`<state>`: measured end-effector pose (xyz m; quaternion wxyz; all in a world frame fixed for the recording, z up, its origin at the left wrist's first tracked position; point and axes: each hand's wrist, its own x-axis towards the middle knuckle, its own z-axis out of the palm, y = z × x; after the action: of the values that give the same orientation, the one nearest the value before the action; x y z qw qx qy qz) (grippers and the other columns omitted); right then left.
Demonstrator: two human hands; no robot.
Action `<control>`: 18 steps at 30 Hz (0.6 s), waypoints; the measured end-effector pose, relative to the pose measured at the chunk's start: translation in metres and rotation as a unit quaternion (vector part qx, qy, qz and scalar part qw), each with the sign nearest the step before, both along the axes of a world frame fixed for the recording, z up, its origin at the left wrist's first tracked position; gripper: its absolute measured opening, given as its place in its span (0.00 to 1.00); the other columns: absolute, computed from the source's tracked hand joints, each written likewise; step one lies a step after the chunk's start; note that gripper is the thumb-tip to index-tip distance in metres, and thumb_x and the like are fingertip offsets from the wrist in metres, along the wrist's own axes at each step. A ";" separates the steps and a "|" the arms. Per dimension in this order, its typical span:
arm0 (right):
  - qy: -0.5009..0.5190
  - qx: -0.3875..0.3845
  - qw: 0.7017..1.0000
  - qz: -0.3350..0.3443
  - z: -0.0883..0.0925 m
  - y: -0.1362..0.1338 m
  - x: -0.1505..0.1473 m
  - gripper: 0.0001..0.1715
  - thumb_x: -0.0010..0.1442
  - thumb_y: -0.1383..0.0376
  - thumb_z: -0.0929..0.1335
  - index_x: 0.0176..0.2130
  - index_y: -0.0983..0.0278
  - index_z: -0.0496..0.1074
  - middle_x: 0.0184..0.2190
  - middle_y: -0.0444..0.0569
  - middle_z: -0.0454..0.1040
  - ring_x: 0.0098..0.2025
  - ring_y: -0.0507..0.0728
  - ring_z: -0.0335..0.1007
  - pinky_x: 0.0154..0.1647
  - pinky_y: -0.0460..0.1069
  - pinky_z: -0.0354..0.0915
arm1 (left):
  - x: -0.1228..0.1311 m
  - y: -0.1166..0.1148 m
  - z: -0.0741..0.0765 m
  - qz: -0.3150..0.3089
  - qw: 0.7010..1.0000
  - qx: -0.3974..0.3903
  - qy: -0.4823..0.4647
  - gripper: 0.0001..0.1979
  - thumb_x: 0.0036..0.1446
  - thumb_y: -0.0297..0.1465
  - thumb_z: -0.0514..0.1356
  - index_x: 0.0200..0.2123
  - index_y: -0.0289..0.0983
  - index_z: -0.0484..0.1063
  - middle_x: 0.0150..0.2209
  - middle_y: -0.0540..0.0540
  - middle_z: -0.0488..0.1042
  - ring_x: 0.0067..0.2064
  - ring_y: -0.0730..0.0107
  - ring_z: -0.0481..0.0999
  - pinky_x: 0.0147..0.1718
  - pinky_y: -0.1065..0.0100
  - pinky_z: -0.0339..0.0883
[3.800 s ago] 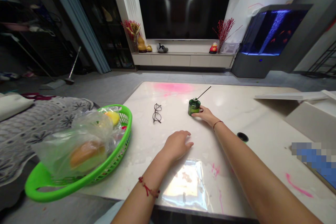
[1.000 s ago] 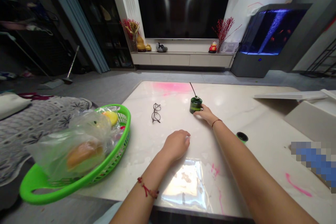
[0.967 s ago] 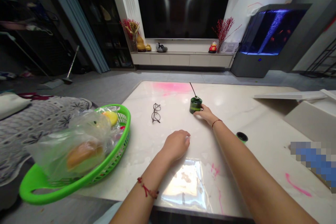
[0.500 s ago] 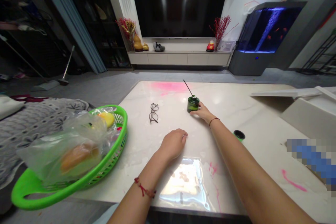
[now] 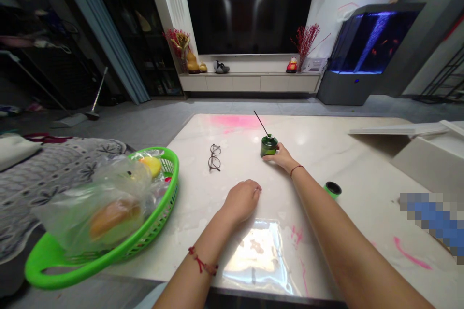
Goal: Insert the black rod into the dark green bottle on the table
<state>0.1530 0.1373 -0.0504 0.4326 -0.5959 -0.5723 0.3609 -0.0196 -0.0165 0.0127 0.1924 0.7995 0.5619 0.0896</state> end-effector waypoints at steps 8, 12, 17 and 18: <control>0.034 -0.008 0.999 0.040 -0.002 0.003 -0.001 0.31 0.30 0.66 0.74 0.38 0.66 0.66 0.33 0.46 0.71 0.36 0.55 0.69 0.42 0.52 0.64 | 0.000 -0.002 0.002 -0.009 1.000 0.002 0.000 0.15 0.55 0.29 0.46 0.38 0.38 0.71 0.44 0.45 0.72 0.45 0.65 0.70 0.43 0.66 0.62; 0.016 -0.007 1.000 0.022 -0.002 0.002 0.000 0.33 0.28 0.64 0.75 0.38 0.66 0.66 0.36 0.48 0.71 0.38 0.56 0.68 0.43 0.52 0.63 | 0.001 -0.002 0.002 -0.005 1.000 0.002 0.000 0.15 0.55 0.30 0.46 0.39 0.38 0.71 0.44 0.44 0.72 0.44 0.64 0.70 0.43 0.65 0.62; -0.017 -0.005 1.000 -0.020 -0.002 0.001 -0.002 0.36 0.27 0.60 0.75 0.38 0.66 0.65 0.36 0.49 0.71 0.38 0.57 0.68 0.41 0.52 0.64 | 0.000 -0.002 0.001 -0.007 1.000 0.009 -0.005 0.15 0.56 0.32 0.46 0.39 0.38 0.71 0.44 0.44 0.72 0.44 0.63 0.70 0.43 0.64 0.63; -0.016 -0.005 1.000 -0.025 -0.002 0.000 -0.003 0.36 0.27 0.60 0.75 0.38 0.66 0.65 0.37 0.50 0.70 0.38 0.57 0.67 0.41 0.52 0.64 | 0.000 -0.002 0.001 -0.007 1.000 0.008 -0.006 0.15 0.56 0.32 0.46 0.39 0.38 0.71 0.44 0.44 0.72 0.44 0.63 0.70 0.43 0.64 0.63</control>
<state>0.1501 0.1377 -0.0524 0.4291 -0.6183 -0.5621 0.3429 -0.0200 -0.0181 0.0133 0.1897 0.8043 0.5546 0.0978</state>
